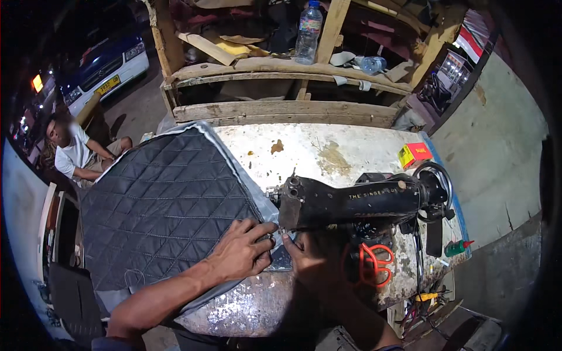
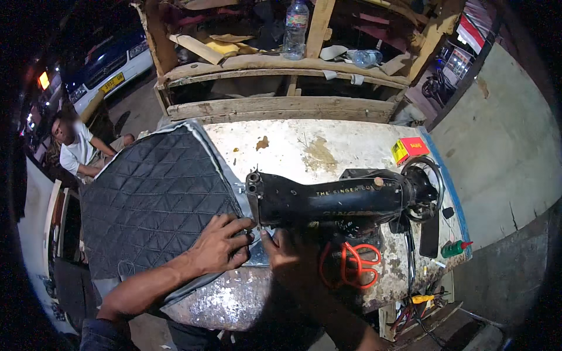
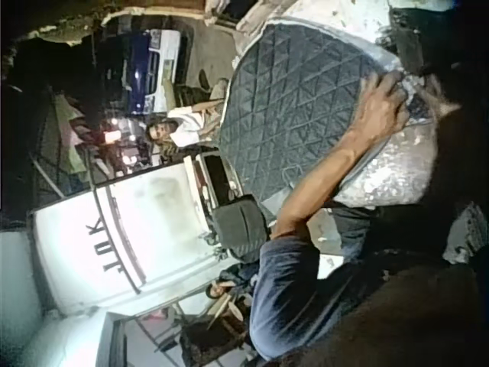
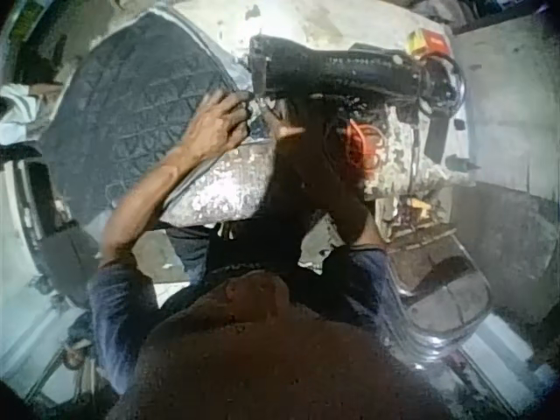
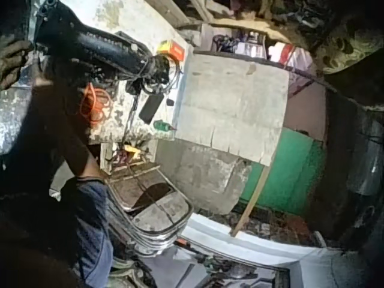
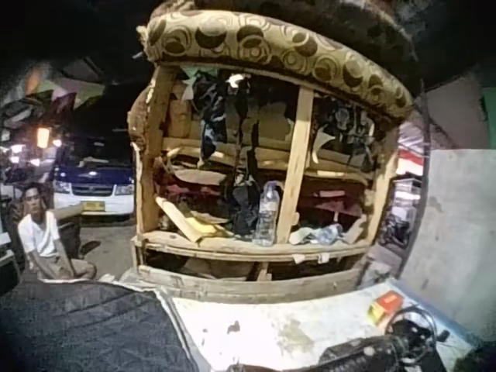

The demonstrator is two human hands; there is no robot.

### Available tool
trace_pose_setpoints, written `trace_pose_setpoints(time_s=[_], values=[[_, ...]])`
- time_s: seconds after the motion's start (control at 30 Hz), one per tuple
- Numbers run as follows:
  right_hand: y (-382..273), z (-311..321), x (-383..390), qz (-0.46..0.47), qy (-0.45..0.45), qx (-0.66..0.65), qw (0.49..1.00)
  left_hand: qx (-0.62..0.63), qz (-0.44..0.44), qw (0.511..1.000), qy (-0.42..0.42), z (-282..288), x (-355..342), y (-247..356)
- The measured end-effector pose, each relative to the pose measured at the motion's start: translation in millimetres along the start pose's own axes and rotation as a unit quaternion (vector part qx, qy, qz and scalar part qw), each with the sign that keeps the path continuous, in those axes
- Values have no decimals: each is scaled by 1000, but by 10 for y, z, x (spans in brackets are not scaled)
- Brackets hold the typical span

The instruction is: The person aligns fabric pieces along the edges of a quilted panel by hand, feeds the material through a sewing machine to stitch the pieces together, and picks up a pair of scissors.

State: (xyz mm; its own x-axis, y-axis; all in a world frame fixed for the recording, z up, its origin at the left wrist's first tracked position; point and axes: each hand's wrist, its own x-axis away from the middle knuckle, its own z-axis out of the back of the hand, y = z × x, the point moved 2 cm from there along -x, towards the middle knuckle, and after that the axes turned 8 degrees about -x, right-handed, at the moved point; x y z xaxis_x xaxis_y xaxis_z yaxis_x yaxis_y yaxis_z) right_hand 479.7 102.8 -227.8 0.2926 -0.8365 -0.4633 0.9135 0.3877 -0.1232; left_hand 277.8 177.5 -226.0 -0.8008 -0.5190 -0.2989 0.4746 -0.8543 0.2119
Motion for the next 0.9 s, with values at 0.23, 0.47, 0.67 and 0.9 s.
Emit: trace_pose_setpoints(time_s=[0.23,0.47,0.67,0.9], values=[[19,-18,-24,3,-27,-66,997,-17,94,995,22,37,-9,211],[24,-94,2,22,-42,-34,998,132,28,988,-80,273,-225,-243],[-69,3,17,29,-63,-8,998,77,-141,985,-65,180,-227,-537],[-107,53,11,-10,-60,13,998,97,-60,993,24,106,-68,-292]])
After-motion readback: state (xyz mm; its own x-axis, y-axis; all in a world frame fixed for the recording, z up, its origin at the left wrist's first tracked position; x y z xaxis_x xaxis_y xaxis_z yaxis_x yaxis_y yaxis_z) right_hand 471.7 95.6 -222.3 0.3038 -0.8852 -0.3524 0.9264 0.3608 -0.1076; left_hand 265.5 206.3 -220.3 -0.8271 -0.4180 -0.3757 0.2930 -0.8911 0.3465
